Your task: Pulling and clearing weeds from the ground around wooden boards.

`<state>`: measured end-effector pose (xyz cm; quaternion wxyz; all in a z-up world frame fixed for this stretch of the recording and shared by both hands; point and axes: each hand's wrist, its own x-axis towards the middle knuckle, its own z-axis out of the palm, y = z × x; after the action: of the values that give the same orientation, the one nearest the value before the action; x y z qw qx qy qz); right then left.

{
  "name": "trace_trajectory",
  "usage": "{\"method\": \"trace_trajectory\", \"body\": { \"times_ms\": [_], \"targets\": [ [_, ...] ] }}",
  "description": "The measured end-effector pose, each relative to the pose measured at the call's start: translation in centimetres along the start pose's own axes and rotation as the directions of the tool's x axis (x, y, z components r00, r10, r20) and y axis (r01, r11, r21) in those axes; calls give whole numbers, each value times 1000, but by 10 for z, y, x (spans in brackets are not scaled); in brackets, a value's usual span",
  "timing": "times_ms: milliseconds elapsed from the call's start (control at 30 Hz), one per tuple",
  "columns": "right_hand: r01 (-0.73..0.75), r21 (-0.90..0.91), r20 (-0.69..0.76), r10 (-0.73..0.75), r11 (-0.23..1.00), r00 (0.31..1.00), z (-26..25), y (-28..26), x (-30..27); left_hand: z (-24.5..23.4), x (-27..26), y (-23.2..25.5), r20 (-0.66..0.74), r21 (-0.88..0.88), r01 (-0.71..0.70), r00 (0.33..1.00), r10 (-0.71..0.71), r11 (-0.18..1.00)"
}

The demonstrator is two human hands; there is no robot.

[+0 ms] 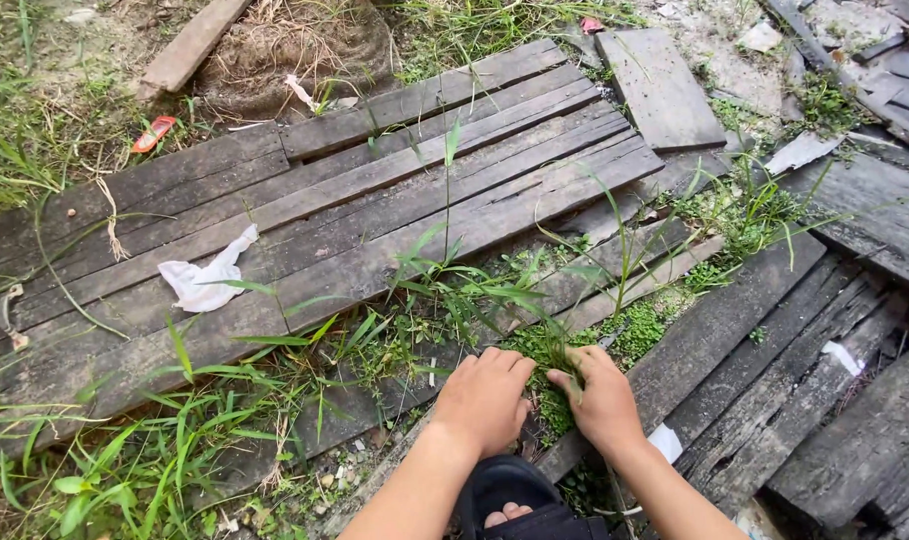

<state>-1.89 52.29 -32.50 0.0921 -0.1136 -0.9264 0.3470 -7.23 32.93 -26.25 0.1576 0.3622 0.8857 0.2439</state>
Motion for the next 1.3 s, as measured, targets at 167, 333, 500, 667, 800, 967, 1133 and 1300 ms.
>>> {"method": "trace_trajectory", "body": {
  "times_ms": [167,333,500,667,800,967,1133,1300],
  "targets": [
    [32,-104,26,-29,994,999,5,21,4,-4,3,-2,7,19,12,1000,-12,1000],
    [-92,-188,-27,88,978,996,-6,-2,-7,-10,3,-4,12,16,23,1000,-23,1000],
    [-212,-163,-41,208,964,977,-6,1,-14,-18,2,1,41,18,32,999,-32,999],
    [-317,-15,-73,315,948,946,-7,2,-19,-23,3,1,25,-8,26,999,-26,1000],
    [-453,201,-56,472,868,880,-8,-1,-27,-21,4,-5,8,-27,14,1000,-14,1000],
    [-379,304,-78,420,874,904,-51,-74,56,-33,7,-7,11,4,31,999,-31,1000],
    [-295,497,-25,353,816,935,-49,-84,118,-54,15,-17,-52,46,15,999,-12,999],
    [-179,424,83,158,888,984,-37,-77,119,-68,17,-45,-71,126,87,994,-78,988]
  ]
}}
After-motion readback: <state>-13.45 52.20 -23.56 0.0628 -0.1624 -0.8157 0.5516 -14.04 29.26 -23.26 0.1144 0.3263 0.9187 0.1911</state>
